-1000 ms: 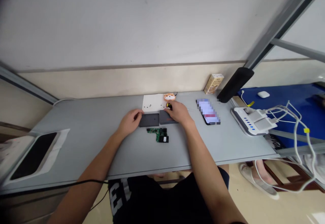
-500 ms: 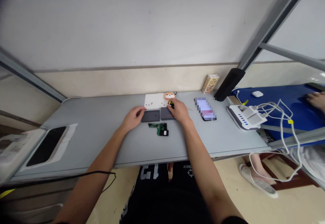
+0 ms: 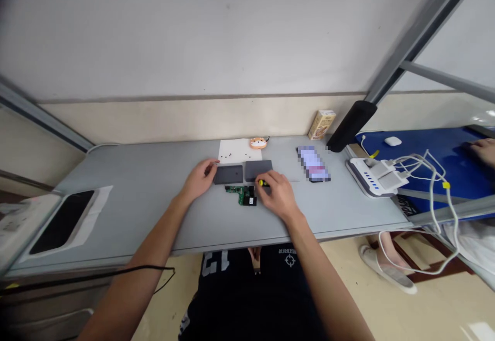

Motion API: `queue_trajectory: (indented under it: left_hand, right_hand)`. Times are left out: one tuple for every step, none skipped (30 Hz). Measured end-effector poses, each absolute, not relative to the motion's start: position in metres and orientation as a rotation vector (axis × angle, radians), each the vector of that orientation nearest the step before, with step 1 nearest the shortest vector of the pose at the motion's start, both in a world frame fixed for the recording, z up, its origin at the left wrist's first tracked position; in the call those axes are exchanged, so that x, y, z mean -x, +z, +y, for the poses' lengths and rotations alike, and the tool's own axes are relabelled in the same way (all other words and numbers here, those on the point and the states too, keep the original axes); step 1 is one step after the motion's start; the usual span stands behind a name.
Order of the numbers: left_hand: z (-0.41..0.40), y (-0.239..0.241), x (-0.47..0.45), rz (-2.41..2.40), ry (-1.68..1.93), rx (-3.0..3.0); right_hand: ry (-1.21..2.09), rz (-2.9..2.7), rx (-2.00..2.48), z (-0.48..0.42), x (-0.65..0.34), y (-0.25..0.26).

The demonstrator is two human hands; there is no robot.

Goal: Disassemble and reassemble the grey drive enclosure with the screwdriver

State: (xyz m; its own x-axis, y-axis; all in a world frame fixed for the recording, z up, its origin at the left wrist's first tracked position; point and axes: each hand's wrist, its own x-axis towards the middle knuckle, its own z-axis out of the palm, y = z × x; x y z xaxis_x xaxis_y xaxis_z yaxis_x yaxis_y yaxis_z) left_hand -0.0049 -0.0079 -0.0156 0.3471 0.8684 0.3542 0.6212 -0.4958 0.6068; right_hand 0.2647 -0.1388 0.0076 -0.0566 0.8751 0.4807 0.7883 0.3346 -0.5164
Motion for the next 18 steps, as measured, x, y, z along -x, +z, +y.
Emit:
queue_trajectory:
  left_hand:
    - [-0.008,-0.016,0.005,1.319,0.93,-2.242]
    - [-0.007,-0.016,0.005,1.325,0.929,-2.235]
    - [-0.007,-0.016,0.005,1.332,0.925,-2.23]
    - [-0.007,-0.016,0.005,1.338,0.92,-2.227]
    - [-0.007,-0.015,0.005,1.344,0.913,-2.224]
    - [-0.007,-0.014,0.005,1.351,0.908,-2.221]
    - [-0.008,-0.014,0.005,1.356,0.903,-2.215]
    - [-0.008,-0.013,0.005,1.359,0.901,-2.207]
    - [-0.008,-0.013,0.006,1.358,0.9,-2.201]
    - [-0.008,-0.013,0.006,1.354,0.899,-2.196]
    - [-0.008,-0.013,0.006,1.35,0.898,-2.193]
    - [-0.007,-0.013,0.007,1.349,0.897,-2.192]
    - [-0.007,-0.013,0.007,1.351,0.897,-2.191]
    - [-0.007,-0.013,0.007,1.354,0.898,-2.19]
    - [-0.006,-0.013,0.007,1.358,0.895,-2.19]
    - [-0.006,-0.013,0.008,1.365,0.892,-2.189]
    - [-0.006,-0.013,0.008,1.374,0.888,-2.19]
    - [-0.005,-0.013,0.008,1.381,0.882,-2.192]
  right_hand:
    - [0.161,-1.88,1.459,-0.147,-0.263,0.005]
    - [0.162,-1.899,1.463,-0.154,-0.262,0.003]
    - [0.164,-1.924,1.461,-0.158,-0.262,0.002]
    - [0.168,-1.947,1.462,-0.161,-0.261,0.001]
    - [0.175,-1.965,1.463,-0.163,-0.26,0.001]
    - [0.188,-1.983,1.465,-0.163,-0.259,0.001]
    - [0.204,-1.993,1.47,-0.163,-0.259,0.001]
    - [0.22,-1.996,1.475,-0.163,-0.259,0.002]
    - [0.234,-1.994,1.481,-0.162,-0.259,0.002]
    - [0.245,-1.993,1.484,-0.162,-0.259,0.002]
    - [0.254,-1.994,1.483,-0.161,-0.259,0.002]
    - [0.263,-1.999,1.479,-0.161,-0.26,0.002]
    - [0.272,-2.01,1.473,-0.161,-0.26,0.002]
    - [0.281,-2.026,1.466,-0.161,-0.261,0.002]
    - [0.29,-2.042,1.46,-0.162,-0.262,0.002]
    - [0.296,-2.055,1.456,-0.162,-0.262,0.002]
    - [0.301,-2.065,1.452,-0.162,-0.262,0.002]
    - [0.306,-2.072,1.45,-0.162,-0.262,0.002]
